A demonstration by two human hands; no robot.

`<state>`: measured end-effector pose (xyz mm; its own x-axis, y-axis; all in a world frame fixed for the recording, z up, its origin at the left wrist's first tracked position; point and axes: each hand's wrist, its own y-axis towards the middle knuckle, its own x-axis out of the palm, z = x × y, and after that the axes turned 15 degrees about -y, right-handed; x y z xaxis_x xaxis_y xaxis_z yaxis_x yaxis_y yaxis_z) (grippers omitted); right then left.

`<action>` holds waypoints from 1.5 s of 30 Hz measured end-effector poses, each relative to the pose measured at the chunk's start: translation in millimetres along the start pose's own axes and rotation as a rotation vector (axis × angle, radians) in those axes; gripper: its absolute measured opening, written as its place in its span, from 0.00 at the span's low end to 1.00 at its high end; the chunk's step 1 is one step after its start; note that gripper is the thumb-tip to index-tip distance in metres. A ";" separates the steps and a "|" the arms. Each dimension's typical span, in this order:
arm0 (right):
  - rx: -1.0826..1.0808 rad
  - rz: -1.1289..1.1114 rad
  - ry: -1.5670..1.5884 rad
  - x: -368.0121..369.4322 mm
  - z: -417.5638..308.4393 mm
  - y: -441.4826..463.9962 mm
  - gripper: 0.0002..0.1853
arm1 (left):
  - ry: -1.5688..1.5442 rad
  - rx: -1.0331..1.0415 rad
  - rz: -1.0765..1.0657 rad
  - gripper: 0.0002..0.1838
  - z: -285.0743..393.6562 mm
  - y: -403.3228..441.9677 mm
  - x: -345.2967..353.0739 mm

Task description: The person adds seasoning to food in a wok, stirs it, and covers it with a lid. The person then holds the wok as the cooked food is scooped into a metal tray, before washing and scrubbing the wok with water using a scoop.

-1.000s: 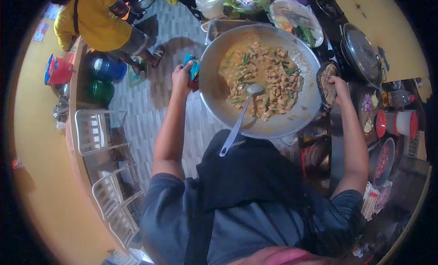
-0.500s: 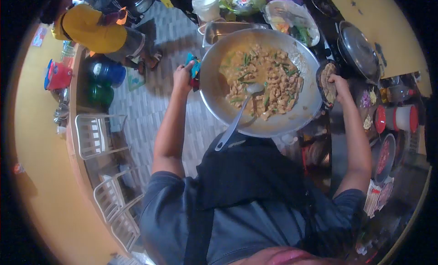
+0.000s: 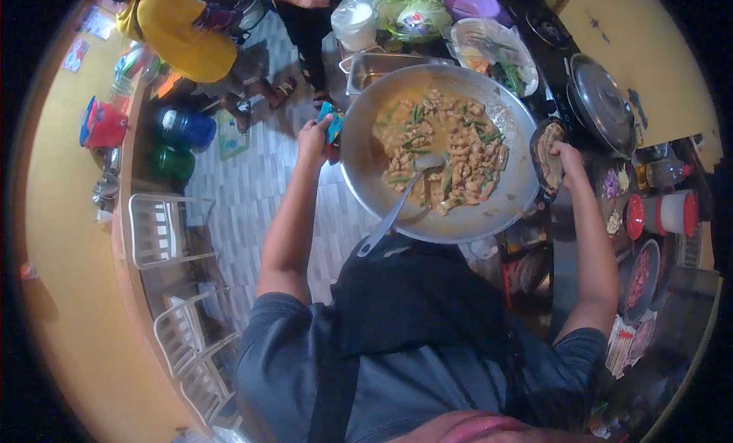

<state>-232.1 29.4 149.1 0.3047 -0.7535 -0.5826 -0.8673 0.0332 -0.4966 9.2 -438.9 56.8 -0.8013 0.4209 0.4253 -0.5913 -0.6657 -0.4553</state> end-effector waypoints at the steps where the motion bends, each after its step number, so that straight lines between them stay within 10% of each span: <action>1: -0.001 0.002 0.004 0.3 2.8 3.4 0.08 | 0.004 0.001 0.003 0.17 -0.4 2.4 0.2; 24: -0.113 -0.013 0.010 4.1 12.6 23.6 0.05 | -0.126 0.055 -0.245 0.12 -26.8 47.5 -29.2; 33: -0.087 0.020 0.033 5.1 10.7 30.0 0.06 | -0.242 -0.634 -0.359 0.15 -55.3 108.0 -86.1; 42: -0.100 0.054 -0.010 -0.3 26.7 56.8 0.05 | 0.609 0.304 -0.269 0.19 -19.1 39.6 -26.7; 45: -0.150 0.022 0.044 -3.1 14.3 39.9 0.04 | -0.382 -0.410 -0.266 0.26 -19.1 39.3 -21.0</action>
<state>-262.0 42.5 121.9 0.2703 -0.7820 -0.5616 -0.9237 -0.0460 -0.3804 1.0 -462.2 15.0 -0.5770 0.2389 0.7811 -0.8141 -0.2457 -0.5262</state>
